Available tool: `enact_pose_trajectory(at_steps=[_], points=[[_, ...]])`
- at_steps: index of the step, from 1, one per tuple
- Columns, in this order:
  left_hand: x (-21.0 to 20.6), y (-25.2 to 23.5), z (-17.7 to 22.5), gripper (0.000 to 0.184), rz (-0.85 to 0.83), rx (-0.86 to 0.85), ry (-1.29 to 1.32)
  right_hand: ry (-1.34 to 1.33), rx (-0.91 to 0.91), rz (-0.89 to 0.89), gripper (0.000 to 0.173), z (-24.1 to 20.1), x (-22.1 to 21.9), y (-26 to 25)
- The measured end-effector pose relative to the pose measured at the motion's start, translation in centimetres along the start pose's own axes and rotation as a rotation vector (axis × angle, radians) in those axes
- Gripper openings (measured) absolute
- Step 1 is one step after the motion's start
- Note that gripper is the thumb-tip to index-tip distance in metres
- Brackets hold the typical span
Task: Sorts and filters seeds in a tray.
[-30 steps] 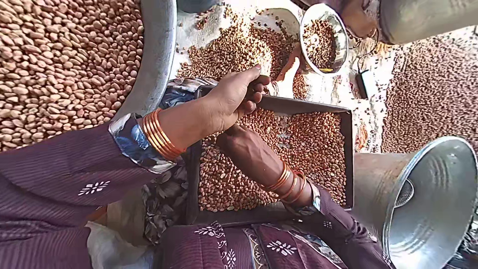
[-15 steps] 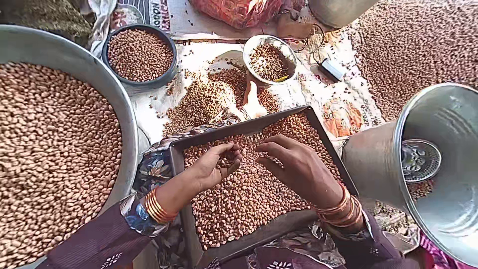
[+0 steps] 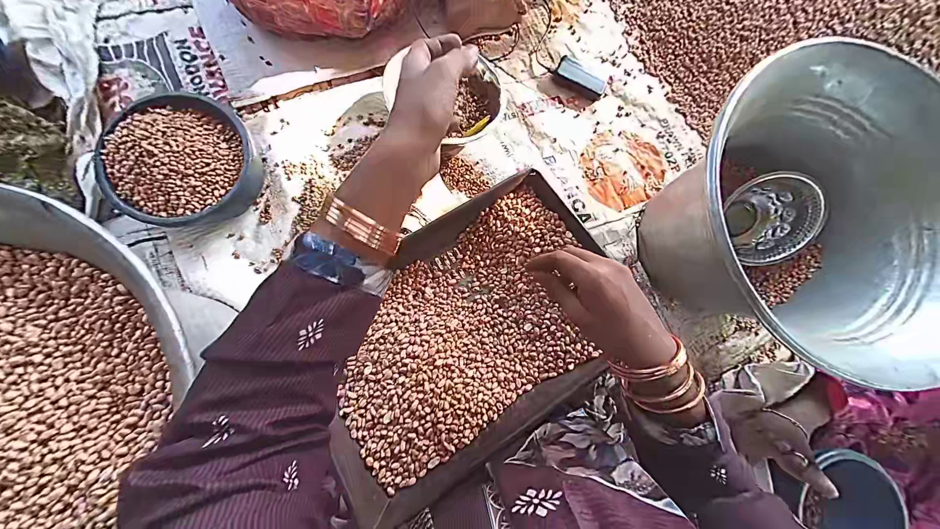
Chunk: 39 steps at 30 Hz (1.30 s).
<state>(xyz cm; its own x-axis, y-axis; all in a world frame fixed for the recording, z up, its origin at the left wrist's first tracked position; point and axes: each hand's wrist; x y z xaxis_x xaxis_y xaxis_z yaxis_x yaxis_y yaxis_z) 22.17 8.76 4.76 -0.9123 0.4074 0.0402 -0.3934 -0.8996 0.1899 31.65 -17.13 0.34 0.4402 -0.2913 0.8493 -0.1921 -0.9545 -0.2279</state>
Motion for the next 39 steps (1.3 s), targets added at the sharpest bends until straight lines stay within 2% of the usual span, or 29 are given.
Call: enact_pose_trajectory(at_steps=[4, 7, 9, 15, 20, 22, 25, 26, 27, 28, 30, 32, 34, 35, 37, 38, 39], points=[[1.8, 5.5, -7.0, 0.017, -0.318, -0.234, -0.279, 0.037, -0.023, -0.07, 0.018, 1.8, -0.5, 0.5], [3.4, 10.2, -11.2, 0.012, -0.478, -0.386, -0.491, 0.044, -0.018, -0.148, 0.013, 1.6, -1.2, 0.2], [3.6, 11.4, -13.6, 0.012, -0.543, -0.505, -0.59, 0.051, 0.014, -0.19, 0.013, 1.2, -1.3, -0.1], [4.5, 14.1, -15.3, 0.009, -0.717, -0.566, -0.709, 0.182, 0.038, -0.245, 0.013, 0.6, 0.9, -0.4], [4.7, 14.4, -16.1, 0.008, -0.659, -0.542, -0.921, 0.229, -0.02, -0.329, 0.014, 0.3, 1.5, 0.2], [4.9, 14.3, -15.8, 0.01, -0.625, -0.536, -0.943, 0.311, -0.122, -0.378, 0.019, -0.1, 0.8, 0.4], [5.4, 14.0, -14.6, 0.014, -0.515, -0.543, -0.931, 0.433, -0.374, -0.596, 0.038, -2.0, -3.0, 0.5], [5.7, 13.8, -14.1, 0.016, -0.472, -0.552, -0.908, 0.367, -0.387, -0.667, 0.041, -2.7, -4.1, 0.5], [6.0, 13.7, -13.6, 0.017, -0.425, -0.562, -0.88, 0.242, -0.323, -0.712, 0.04, -3.1, -4.8, 0.5], [6.4, 13.6, -13.2, 0.018, -0.38, -0.574, -0.846, 0.07, -0.22, -0.705, 0.04, -3.2, -5.1, 0.5], [7.6, 13.8, -12.3, 0.017, -0.307, -0.589, -0.792, -0.189, -0.055, -0.56, 0.038, -3.2, -5.1, 0.6], [9.0, 14.3, -11.6, 0.018, -0.248, -0.594, -0.769, -0.11, -0.011, -0.388, 0.033, -2.8, -3.8, 0.1], [10.3, 14.7, -11.3, 0.018, -0.212, -0.594, -0.759, 0.107, -0.054, -0.322, 0.027, -1.6, -2.6, 0.0], [10.9, 14.9, -11.5, 0.019, -0.202, -0.591, -0.759, 0.218, -0.112, -0.376, 0.028, -1.1, -2.3, 0.2], [11.8, 15.5, -12.0, 0.018, -0.198, -0.577, -0.774, 0.365, -0.272, -0.612, 0.038, -1.4, -2.5, 0.5], [12.0, 15.7, -12.4, 0.019, -0.203, -0.571, -0.783, 0.36, -0.331, -0.74, 0.041, -2.1, -3.0, 0.6], [12.2, 15.9, -12.8, 0.019, -0.212, -0.565, -0.791, 0.286, -0.315, -0.845, 0.04, -2.7, -3.6, 0.9]])
Point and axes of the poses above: each hand's wrist, its own y-axis away from the middle knuckle, its own x-axis out of the back of the hand, z = x × y, and after that the axes turned 7 degrees about z, right-handed
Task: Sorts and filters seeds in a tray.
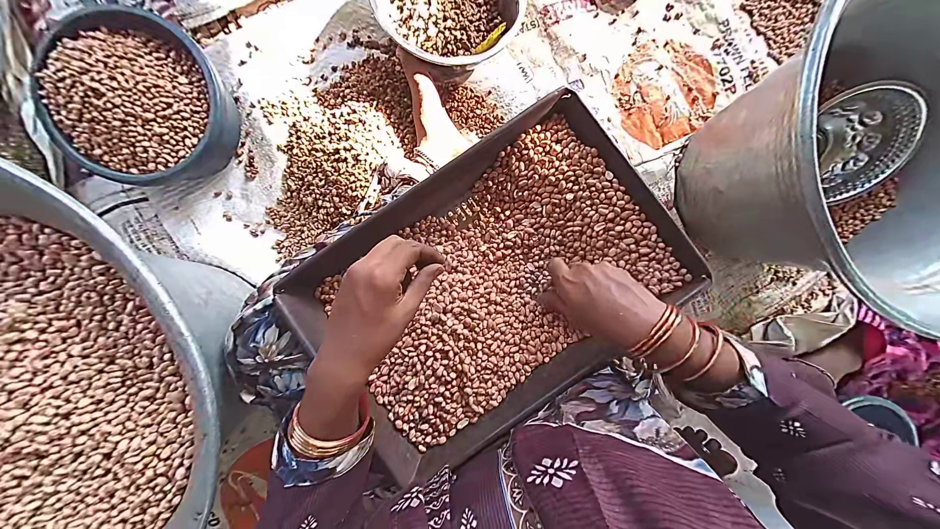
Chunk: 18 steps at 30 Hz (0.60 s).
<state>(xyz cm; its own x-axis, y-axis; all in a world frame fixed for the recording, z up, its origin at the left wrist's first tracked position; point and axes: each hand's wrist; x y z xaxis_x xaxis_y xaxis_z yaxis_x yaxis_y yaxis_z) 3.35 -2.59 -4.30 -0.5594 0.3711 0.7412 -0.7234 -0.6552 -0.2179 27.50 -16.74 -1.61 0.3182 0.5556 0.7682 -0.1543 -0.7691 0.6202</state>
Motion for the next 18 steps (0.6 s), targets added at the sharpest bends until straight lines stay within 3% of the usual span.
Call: enact_pose_trajectory(at_steps=[2, 4, 5, 7, 9, 18], points=[[-0.6, 0.6, -0.3, 0.018, -0.029, 0.011, -0.006, -0.193, 0.334, -0.083, 0.035, -0.8, -0.9, 0.1], [-1.0, 0.9, -0.3, 0.018, -0.057, 0.025, -0.02, -0.419, 0.644, 0.002, 0.03, -1.1, -1.3, -0.2], [-1.1, 0.9, -0.1, 0.018, -0.065, 0.027, -0.025, -0.469, 0.697, 0.1, 0.028, -1.1, -1.0, -0.4], [-1.2, 1.1, 0.3, 0.018, -0.075, 0.025, -0.024, -0.395, 0.652, 0.384, 0.021, -0.5, 0.0, -0.9], [-1.6, 1.4, 0.4, 0.018, -0.074, 0.02, -0.003, -0.241, 0.558, 0.533, 0.018, 0.7, 1.3, -1.6], [-5.0, 2.0, 1.7, 0.025, -0.121, -0.033, -0.04, -0.008, 0.41, 0.567, 0.012, 3.9, 2.3, -1.6]])
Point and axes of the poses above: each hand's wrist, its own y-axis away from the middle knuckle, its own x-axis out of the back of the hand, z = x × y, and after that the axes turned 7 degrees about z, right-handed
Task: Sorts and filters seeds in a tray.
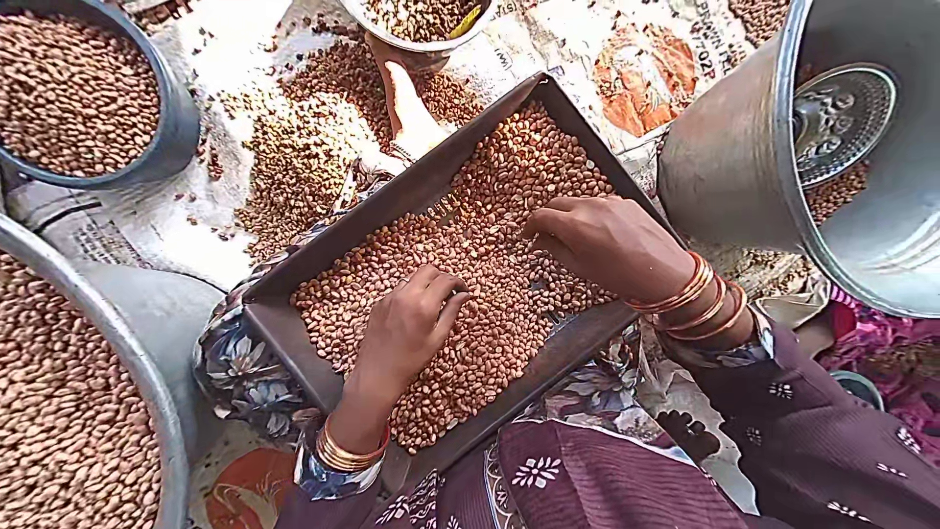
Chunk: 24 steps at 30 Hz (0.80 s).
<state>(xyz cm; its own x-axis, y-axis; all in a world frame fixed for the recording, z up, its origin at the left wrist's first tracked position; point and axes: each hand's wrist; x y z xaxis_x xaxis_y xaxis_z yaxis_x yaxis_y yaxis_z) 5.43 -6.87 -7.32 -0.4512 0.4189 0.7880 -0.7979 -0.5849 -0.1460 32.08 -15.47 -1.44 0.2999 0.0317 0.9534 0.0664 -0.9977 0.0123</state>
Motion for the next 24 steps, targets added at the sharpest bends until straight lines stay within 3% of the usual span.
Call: enact_pose_trajectory(at_steps=[7, 12, 15, 24], points=[[0.0, -3.9, 0.0, 0.02, -0.049, -0.059, -0.137, -0.008, 0.001, -0.074, 0.009, 0.0, -1.2, 0.7], [-1.2, -5.7, -1.5, 0.014, -0.144, -0.238, -0.142, 0.091, -0.054, 0.022, 0.009, 0.5, -0.9, 1.6], [-1.6, -5.4, -1.6, 0.011, -0.124, -0.247, -0.153, 0.152, -0.072, 0.061, 0.011, 1.0, -1.2, 2.1], [-2.0, -4.9, -1.1, 0.015, -0.111, -0.18, -0.166, -0.118, 0.174, -0.107, 0.008, -0.5, -4.2, 3.5]])
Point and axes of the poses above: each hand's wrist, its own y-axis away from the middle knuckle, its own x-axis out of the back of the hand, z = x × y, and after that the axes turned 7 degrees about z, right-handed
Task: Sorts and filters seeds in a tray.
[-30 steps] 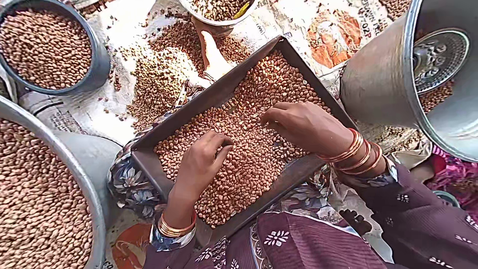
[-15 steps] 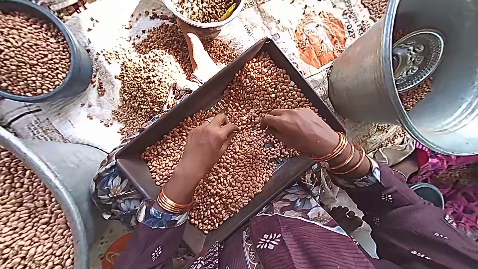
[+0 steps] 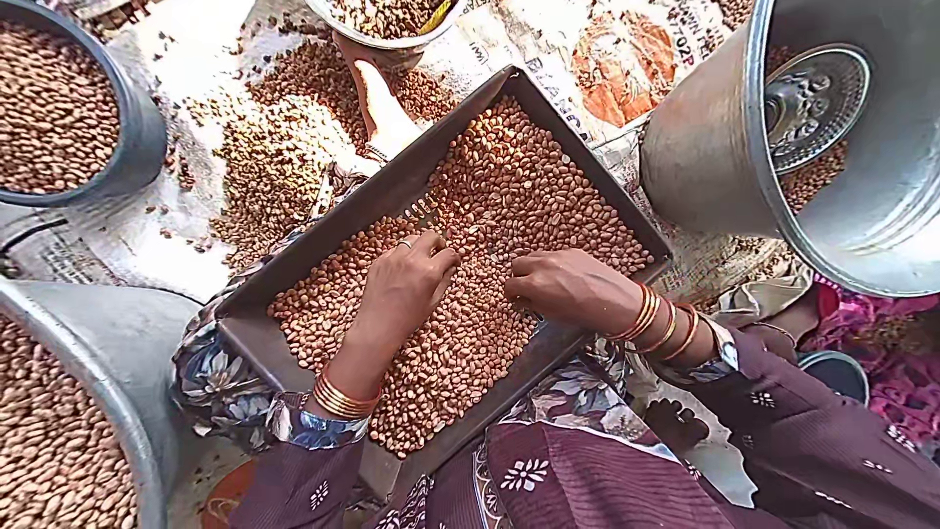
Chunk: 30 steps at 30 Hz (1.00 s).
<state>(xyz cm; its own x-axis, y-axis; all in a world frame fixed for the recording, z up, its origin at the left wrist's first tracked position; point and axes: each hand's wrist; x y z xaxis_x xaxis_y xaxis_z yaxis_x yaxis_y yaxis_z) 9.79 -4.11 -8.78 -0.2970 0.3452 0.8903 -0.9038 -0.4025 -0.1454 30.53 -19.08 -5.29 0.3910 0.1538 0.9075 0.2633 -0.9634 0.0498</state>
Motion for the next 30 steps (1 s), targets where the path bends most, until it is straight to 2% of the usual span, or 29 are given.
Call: enact_pose_trajectory(at_steps=[6, 9, 12, 16, 20, 24, 30], points=[[0.0, 0.0, 0.2, 0.014, -0.03, 0.048, -0.015, 0.069, -0.08, -0.075, 0.012, -0.6, -0.3, 0.8], [-0.3, 0.2, 0.2, 0.015, -0.015, 0.069, -0.014, 0.096, -0.123, 0.002, 0.003, -0.3, 0.5, 0.4], [0.1, 0.3, 0.2, 0.017, 0.014, 0.141, 0.052, 0.081, -0.101, 0.07, 0.004, 0.2, -0.4, -0.2], [1.2, 0.5, 0.0, 0.015, 0.17, 0.275, 0.338, 0.086, -0.081, 0.061, 0.004, 0.0, -1.4, -0.7], [2.1, 0.7, -0.1, 0.012, 0.236, 0.475, 0.636, -0.008, -0.159, -0.137, 0.008, 0.3, 1.5, -1.2], [2.4, 0.9, 0.1, 0.011, 0.243, 0.564, 0.861, 0.088, -0.139, 0.048, 0.009, 1.4, 3.4, -2.2], [2.3, 0.6, 0.2, 0.019, 0.25, 0.641, 1.107, 0.135, -0.082, -0.005, 0.01, 1.5, 0.6, -2.5]])
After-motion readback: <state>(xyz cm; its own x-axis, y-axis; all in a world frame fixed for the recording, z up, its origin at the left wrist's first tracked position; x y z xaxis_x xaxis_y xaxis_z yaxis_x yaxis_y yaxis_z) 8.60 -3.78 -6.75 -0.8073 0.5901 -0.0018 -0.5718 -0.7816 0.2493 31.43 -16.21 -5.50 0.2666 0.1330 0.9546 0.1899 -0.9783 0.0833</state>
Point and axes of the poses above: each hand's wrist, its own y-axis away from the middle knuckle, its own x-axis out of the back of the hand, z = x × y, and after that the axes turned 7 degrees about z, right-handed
